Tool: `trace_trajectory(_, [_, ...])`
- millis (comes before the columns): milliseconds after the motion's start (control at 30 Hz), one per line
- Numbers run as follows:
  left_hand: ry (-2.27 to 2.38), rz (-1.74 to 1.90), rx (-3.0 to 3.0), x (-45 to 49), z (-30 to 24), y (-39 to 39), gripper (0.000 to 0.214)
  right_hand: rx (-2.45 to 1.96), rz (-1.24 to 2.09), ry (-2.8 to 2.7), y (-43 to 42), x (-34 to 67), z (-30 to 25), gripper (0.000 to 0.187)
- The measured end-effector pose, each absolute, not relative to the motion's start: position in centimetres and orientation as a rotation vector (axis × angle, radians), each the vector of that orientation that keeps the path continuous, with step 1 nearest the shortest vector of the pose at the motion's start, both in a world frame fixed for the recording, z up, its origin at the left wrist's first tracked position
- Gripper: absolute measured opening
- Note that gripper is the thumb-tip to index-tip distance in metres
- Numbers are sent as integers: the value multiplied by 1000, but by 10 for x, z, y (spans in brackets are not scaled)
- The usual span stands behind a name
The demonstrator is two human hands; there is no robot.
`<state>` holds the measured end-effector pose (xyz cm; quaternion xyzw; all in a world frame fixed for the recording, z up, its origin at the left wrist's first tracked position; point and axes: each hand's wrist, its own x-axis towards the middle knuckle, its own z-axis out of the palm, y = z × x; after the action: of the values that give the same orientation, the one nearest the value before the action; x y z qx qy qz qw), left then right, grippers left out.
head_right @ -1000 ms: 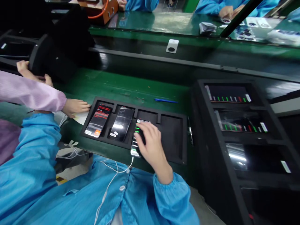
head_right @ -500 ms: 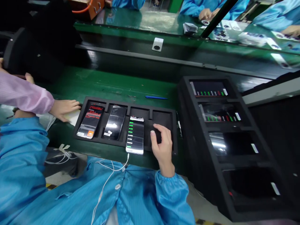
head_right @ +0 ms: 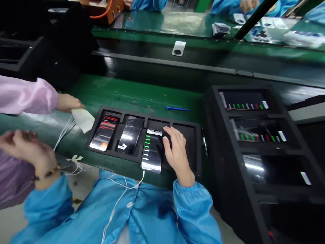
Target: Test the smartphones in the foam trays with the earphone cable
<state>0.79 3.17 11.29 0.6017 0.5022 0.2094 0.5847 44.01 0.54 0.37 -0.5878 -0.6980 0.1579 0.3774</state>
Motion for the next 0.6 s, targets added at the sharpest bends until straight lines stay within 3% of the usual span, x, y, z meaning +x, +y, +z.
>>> trace_trajectory(267, [1094,539,1094,149,52,-72,46,-1515,497,-1865,27,432,-9,48])
trace_trajectory(433, [956,465,951,203,25,-82,35,-1507,500,-1857,22,432,-7,48])
trace_trajectory(600, [931,390,968,215,18,-85,39,-1489,498,-1857,19,428,3,51])
